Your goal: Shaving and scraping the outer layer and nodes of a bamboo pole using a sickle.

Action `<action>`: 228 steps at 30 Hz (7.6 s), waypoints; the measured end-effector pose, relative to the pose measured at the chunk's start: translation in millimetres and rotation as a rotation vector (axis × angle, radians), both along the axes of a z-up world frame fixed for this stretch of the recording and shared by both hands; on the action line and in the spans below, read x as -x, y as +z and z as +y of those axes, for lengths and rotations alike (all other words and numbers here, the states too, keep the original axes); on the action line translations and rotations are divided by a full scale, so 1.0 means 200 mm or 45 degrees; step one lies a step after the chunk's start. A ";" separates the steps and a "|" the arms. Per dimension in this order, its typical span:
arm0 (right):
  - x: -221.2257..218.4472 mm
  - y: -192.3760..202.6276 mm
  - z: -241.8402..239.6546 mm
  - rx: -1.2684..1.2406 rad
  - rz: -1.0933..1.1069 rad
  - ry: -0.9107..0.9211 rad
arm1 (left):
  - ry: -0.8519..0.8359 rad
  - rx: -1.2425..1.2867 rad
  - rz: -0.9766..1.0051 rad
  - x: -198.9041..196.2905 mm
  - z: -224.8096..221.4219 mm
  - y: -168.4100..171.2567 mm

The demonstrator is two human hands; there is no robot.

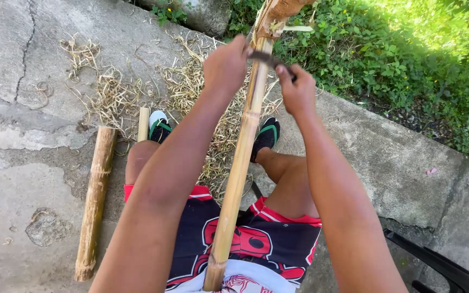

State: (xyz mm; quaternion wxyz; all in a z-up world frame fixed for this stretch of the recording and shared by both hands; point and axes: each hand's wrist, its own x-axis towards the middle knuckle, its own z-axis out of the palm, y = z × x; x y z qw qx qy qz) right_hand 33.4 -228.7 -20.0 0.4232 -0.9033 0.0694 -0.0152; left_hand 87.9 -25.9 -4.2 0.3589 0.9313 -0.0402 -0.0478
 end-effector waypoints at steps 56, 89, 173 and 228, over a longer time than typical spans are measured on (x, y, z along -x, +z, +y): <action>1.16 0.04 0.09 -1.459 0.153 -0.598 | 0.255 0.353 0.336 1.69 0.09 0.10; 1.38 0.08 0.03 -1.617 0.193 -0.677 | 0.118 0.357 0.442 2.15 0.53 0.34; -0.15 -0.30 0.02 -0.350 -0.219 -0.119 | -0.068 -0.400 -0.344 -0.25 -0.06 0.07; -0.19 0.01 -0.10 0.261 -0.266 0.105 | 0.053 -0.014 -0.467 -0.19 0.03 -0.07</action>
